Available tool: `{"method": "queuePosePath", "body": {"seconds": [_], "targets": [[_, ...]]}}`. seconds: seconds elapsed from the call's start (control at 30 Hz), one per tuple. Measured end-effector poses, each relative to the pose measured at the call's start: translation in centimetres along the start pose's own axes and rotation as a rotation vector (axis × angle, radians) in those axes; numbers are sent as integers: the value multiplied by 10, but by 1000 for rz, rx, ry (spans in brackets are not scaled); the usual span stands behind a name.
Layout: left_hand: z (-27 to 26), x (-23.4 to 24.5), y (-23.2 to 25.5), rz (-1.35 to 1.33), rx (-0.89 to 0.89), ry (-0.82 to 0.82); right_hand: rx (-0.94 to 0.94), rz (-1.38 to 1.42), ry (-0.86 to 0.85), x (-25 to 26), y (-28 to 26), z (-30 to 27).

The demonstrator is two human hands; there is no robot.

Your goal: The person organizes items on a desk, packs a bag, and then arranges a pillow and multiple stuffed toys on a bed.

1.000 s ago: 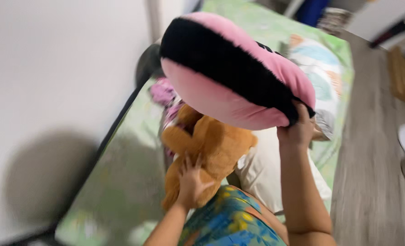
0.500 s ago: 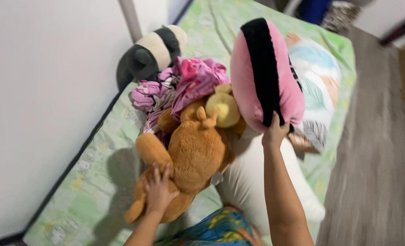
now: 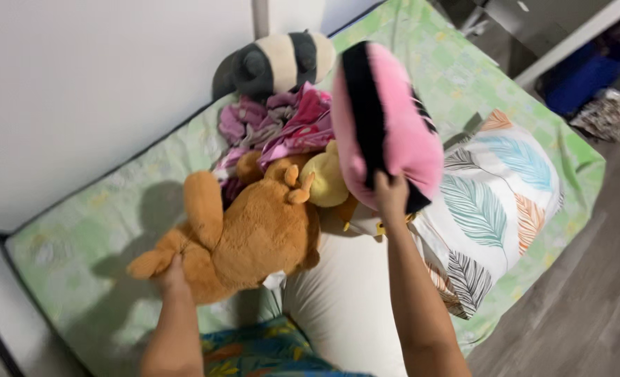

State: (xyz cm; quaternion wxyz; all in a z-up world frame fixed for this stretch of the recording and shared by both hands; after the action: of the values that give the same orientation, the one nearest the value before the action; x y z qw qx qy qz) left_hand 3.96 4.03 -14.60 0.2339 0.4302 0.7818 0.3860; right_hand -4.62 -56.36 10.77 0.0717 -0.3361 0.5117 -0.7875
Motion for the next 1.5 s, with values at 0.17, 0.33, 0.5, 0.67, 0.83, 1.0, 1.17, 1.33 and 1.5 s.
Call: {"method": "queuePosePath", "body": {"seconds": [0.17, 0.33, 0.5, 0.67, 0.83, 1.0, 1.17, 1.33, 1.5], "targets": [[-31, 31, 13, 480, -263, 209, 11, 154, -190, -49, -54, -29], [-118, 13, 144, 143, -835, 34, 79, 38, -243, -49, -76, -38], [-207, -18, 305, 275, -1364, 179, 143, 279, -296, -79, -76, -34], [-194, -2, 396, 405, -1562, 332, 121, 59, -305, -111, -44, -51], [-154, 53, 410, 302, -1690, 227, 53, 66, -318, -119, 4, -80], [-89, 141, 402, 590, -1749, 270, -111, -82, -352, -133, 41, -122], [21, 242, 276, 919, -975, 298, -48, -147, -376, -153, 36, -149], [53, 249, 286, 336, -1142, 339, 145, -313, -354, -178, -6, -163], [43, 182, 346, 159, -1144, 397, 201, -444, -457, -208, -37, -177]]}}
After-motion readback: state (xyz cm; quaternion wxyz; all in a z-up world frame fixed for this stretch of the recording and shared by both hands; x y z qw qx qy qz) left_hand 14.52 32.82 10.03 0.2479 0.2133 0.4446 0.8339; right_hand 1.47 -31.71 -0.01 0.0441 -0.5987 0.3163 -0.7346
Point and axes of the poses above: each hand's wrist, its own z-axis towards the middle knuckle, its own x-axis out of the back of the hand, y = z × x, the point moved 7 cm from there along z, towards the middle knuckle, and after that the axes turned 2 degrees about -x, right-handed, at the moved point
